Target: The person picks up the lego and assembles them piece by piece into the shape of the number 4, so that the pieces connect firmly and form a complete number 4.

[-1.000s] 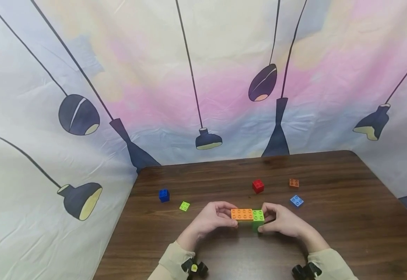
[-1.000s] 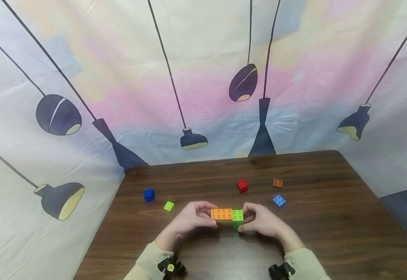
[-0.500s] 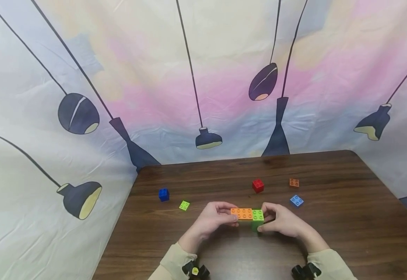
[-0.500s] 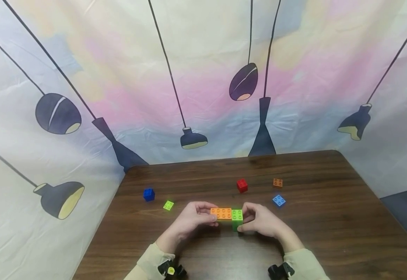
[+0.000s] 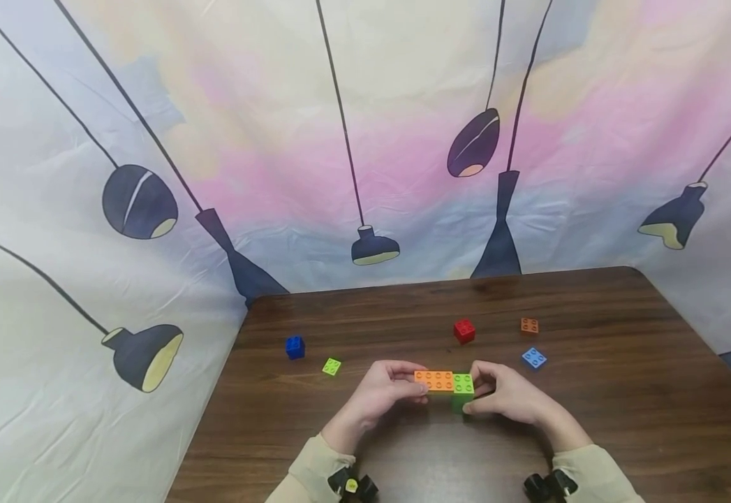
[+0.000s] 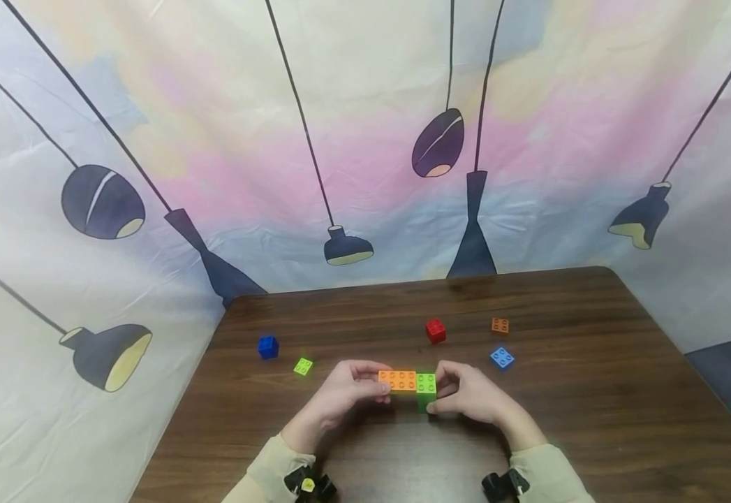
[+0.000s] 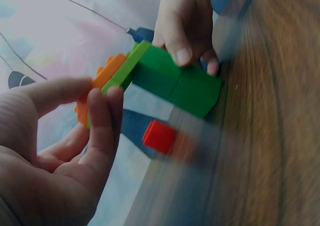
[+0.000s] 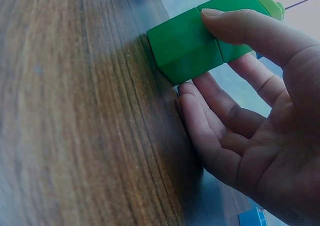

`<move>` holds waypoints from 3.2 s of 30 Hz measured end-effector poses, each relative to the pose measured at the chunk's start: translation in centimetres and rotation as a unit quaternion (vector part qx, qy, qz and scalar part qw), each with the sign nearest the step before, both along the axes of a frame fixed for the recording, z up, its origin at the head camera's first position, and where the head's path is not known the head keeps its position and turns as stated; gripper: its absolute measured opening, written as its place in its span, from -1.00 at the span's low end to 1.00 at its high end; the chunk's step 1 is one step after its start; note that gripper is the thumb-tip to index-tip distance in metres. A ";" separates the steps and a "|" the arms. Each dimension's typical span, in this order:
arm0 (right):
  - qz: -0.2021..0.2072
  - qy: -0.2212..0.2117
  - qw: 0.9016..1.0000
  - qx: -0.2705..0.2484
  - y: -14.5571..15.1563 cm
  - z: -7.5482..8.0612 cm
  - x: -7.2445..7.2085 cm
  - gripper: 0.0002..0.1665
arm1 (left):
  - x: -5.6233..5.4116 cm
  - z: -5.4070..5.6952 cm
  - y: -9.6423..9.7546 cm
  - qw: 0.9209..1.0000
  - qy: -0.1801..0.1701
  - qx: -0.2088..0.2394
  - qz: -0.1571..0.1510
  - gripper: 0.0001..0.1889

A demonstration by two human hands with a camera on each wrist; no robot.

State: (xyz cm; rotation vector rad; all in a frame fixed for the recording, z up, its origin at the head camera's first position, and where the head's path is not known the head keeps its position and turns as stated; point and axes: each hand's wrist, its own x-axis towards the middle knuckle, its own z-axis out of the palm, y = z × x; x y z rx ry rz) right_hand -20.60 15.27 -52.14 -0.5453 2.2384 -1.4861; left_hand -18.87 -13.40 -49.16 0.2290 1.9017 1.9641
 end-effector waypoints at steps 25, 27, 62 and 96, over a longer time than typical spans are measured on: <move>-0.003 0.004 1.000 0.005 -0.1 0.3 0.2 -0.57 | 0.1 -0.2 0.3 0.999 -0.038 0.015 -0.001 -0.66; -0.003 0.005 1.000 0.004 -0.1 0.3 0.2 -0.58 | 0.2 -0.3 0.6 0.999 -0.036 0.025 0.010 -0.66; 0.001 0.004 1.000 -0.003 -0.2 0.1 0.2 -0.59 | -2.9 1.3 -8.5 0.948 0.173 -0.267 -0.003 -0.57; -0.001 0.005 1.000 -0.003 -0.2 0.2 0.3 -0.58 | -4.3 -0.7 -16.2 0.884 0.147 -0.437 0.081 -0.50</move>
